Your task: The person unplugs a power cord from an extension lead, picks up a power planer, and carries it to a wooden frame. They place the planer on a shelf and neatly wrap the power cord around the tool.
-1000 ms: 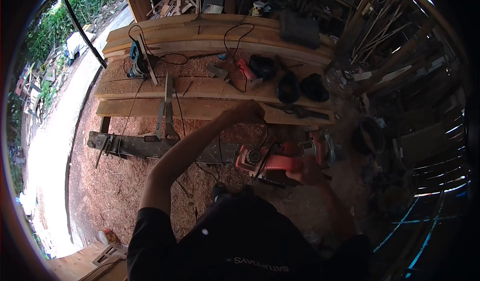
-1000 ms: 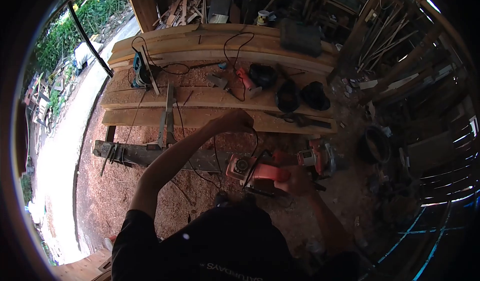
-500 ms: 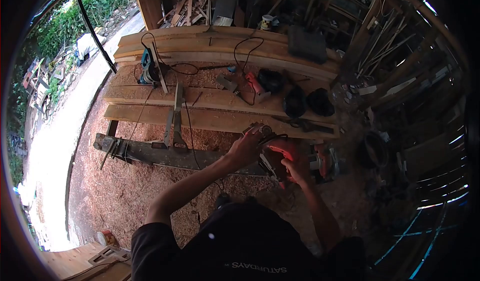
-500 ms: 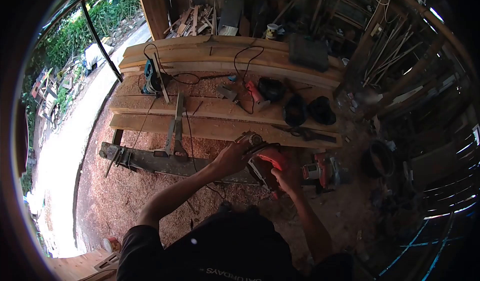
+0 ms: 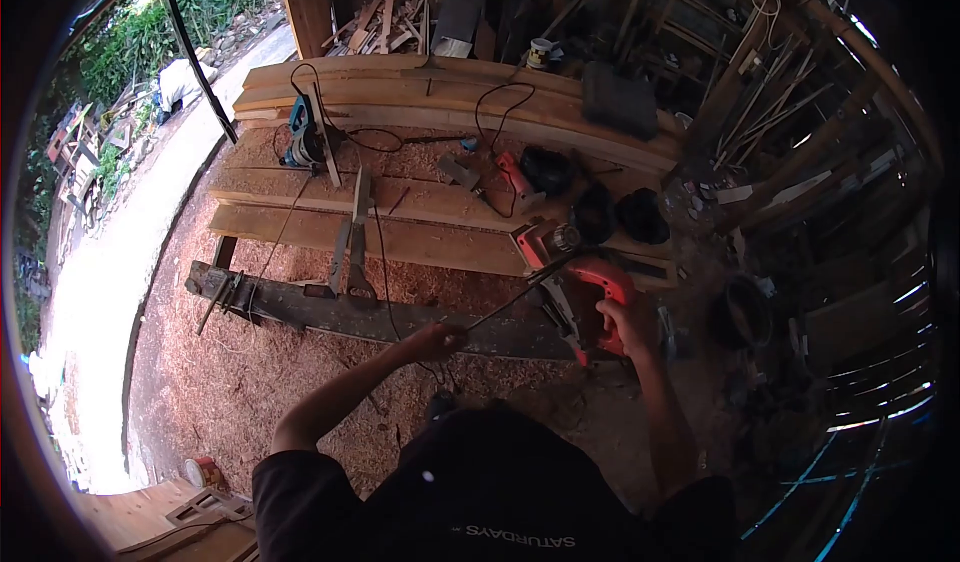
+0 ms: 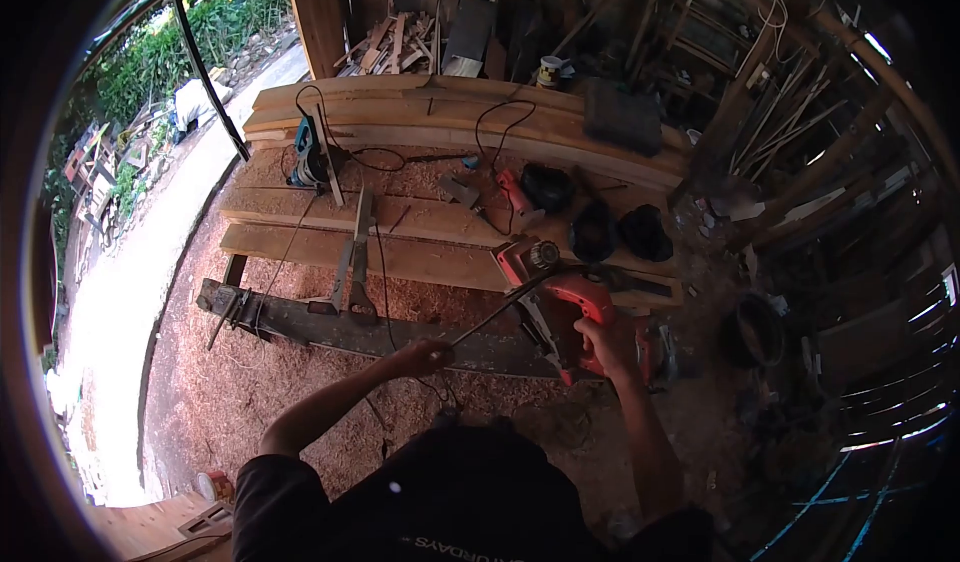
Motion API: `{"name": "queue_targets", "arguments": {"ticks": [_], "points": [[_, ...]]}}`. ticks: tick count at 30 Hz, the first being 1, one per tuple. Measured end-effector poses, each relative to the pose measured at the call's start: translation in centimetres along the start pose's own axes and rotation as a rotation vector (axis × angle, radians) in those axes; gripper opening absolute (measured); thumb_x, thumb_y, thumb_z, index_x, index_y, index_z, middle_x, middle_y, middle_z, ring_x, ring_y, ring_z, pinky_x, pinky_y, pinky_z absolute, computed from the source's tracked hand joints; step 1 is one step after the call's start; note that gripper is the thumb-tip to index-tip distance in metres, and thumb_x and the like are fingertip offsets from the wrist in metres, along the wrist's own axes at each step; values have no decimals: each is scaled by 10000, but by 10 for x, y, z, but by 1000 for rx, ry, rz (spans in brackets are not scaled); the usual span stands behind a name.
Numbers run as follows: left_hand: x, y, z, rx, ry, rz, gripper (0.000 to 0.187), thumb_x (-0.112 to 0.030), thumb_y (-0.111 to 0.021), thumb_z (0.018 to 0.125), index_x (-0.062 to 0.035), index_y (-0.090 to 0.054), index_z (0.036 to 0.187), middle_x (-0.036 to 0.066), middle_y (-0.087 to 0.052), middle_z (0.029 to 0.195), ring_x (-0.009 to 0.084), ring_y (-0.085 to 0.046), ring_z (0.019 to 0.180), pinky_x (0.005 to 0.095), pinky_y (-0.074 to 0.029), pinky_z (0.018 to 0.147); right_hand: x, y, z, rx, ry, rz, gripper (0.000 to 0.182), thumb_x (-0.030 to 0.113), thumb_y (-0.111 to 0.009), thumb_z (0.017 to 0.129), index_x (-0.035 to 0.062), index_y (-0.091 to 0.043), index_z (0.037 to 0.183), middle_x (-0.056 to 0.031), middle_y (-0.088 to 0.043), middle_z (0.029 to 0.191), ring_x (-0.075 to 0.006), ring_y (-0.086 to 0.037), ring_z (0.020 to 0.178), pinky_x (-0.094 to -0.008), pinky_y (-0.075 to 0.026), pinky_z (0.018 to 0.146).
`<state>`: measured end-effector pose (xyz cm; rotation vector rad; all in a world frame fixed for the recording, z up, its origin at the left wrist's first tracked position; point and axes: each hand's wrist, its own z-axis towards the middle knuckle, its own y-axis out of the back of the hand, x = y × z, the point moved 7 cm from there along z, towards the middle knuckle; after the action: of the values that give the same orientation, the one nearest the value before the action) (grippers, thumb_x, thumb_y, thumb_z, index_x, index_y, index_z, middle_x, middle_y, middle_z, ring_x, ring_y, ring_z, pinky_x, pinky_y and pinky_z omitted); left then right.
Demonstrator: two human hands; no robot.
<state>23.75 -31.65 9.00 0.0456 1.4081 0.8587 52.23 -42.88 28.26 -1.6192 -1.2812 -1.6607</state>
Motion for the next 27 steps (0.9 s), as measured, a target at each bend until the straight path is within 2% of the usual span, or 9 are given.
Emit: {"name": "queue_targets", "arguments": {"ticks": [7, 9, 12, 15, 17, 21, 23, 25, 27], "points": [[44, 40, 20, 145, 136, 197, 214, -154, -568, 883, -44, -616, 1061, 154, -655, 965, 289, -641, 885, 386, -505, 758, -21, 29, 1, 27, 48, 45, 86, 52, -653, 686, 28, -596, 746, -15, -549, 583, -91, -507, 470, -259, -395, 447], [56, 16, 34, 391, 186, 385, 268, -189, -530, 904, -66, -592, 1134, 151, -647, 998, 297, -629, 916, 399, -496, 787, -25, 34, -1, 43, 56, 78, 114, 44, -660, 681, 25, -599, 774, -17, -555, 598, -93, -506, 469, -261, -400, 447], [72, 5, 65, 425, 21, 415, 303, -226, -501, 915, -65, -573, 1162, 154, -651, 972, 301, -636, 890, 404, -500, 775, -21, 40, -9, 76, 98, 50, 133, 45, -667, 682, 22, -601, 795, -18, -564, 618, -92, -512, 477, -259, -401, 446], [106, 2, 102, 490, 95, 435, 267, -234, -527, 892, -71, -594, 1093, 144, -653, 914, 313, -640, 864, 417, -501, 754, -15, 46, -20, 100, 115, -28, 192, 38, -701, 648, 13, -577, 793, -14, -551, 601, -83, -504, 443, -244, -404, 417], [90, 17, 128, 464, 62, 526, 230, -225, -545, 874, -80, -603, 1042, 136, -652, 884, 317, -641, 842, 419, -501, 737, -13, 45, -32, 186, -23, -50, 232, 41, -724, 640, 2, -575, 812, -11, -560, 627, -100, -547, 538, -266, -464, 531], [75, 38, 180, 371, -161, 462, 138, -205, -589, 827, -113, -626, 923, 112, -647, 834, 321, -635, 806, 420, -500, 706, -18, 49, -39, 255, 100, -253, 262, 51, -732, 636, 1, -573, 838, -4, -569, 652, -119, -576, 672, -320, -484, 706], [62, 44, 199, 396, -115, 480, 132, -197, -598, 814, -112, -631, 910, 109, -647, 847, 314, -634, 814, 418, -501, 707, -31, 54, -39, 178, 82, -170, 246, 96, -742, 622, 30, -605, 814, -7, -587, 660, -136, -578, 759, -343, -444, 819], [55, 44, 222, 413, -71, 503, 127, -189, -608, 802, -110, -636, 897, 106, -647, 861, 306, -633, 821, 417, -503, 709, -11, 51, -40, 193, 243, -329, 218, 123, -741, 621, 54, -624, 791, -7, -594, 655, -142, -582, 731, -324, -448, 799], [49, 37, 241, 488, -159, 857, 138, -165, -622, 773, -104, -640, 896, 93, -643, 896, 291, -632, 852, 409, -510, 722, 11, 44, -44, 203, 404, -487, 191, 150, -739, 620, 77, -644, 768, -7, -601, 650, -147, -585, 703, -306, -452, 779]]}}
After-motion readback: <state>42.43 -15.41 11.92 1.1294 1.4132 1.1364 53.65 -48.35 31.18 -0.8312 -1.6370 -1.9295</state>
